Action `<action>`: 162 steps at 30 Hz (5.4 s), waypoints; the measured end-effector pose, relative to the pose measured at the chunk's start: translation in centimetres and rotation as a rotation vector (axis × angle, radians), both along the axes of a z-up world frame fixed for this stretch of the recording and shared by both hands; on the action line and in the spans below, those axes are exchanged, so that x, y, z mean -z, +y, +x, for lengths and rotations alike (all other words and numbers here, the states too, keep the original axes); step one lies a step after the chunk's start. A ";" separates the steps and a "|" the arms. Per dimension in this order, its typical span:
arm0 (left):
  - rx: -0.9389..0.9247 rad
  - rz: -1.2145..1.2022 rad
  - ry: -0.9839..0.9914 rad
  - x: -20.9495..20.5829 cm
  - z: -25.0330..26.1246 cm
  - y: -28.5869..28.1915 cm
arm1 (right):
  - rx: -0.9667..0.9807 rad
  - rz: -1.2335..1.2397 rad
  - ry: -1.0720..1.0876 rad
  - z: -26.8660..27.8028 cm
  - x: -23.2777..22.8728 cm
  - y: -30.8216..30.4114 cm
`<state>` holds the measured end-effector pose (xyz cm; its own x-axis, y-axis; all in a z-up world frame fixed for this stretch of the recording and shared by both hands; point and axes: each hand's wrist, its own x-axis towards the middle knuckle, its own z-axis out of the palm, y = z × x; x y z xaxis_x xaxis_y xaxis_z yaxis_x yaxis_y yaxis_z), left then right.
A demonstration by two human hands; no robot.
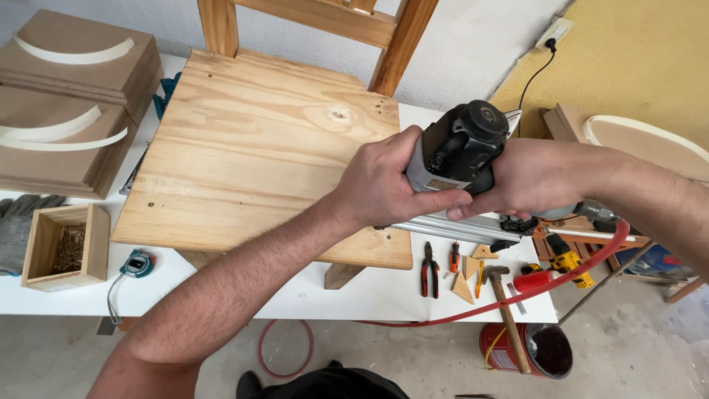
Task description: Reinforcing a wooden chair frame by driving nails into joints with a pneumatic nail gun
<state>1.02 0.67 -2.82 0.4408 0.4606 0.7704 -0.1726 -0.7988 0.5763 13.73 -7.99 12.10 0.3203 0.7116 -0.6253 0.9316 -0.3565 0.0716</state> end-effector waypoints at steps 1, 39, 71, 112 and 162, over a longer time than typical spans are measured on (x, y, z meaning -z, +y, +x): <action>-0.011 -0.015 0.019 0.1 0.1 -0.1 | 0.035 0.000 0.008 0.0 0.0 0.0; 0.083 0.052 -0.090 -2.1 -24.5 13.7 | -0.125 0.132 -0.038 -24.2 -1.8 12.5; -0.014 -0.043 -0.045 -0.6 -24.4 13.3 | -0.133 0.034 -0.019 -23.5 -0.5 13.9; 0.078 0.114 -0.018 -5.5 -16.8 11.5 | 0.014 0.190 -0.011 -16.1 -3.3 9.3; -0.464 0.194 0.858 4.2 -4.4 9.4 | 0.649 0.771 0.662 16.4 60.6 8.5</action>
<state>-3.33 10.03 -7.04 0.6924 0.6279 0.3553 0.5948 -0.7755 0.2115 30.13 0.53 -48.54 0.5342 0.7958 -0.2852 0.3388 -0.5107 -0.7902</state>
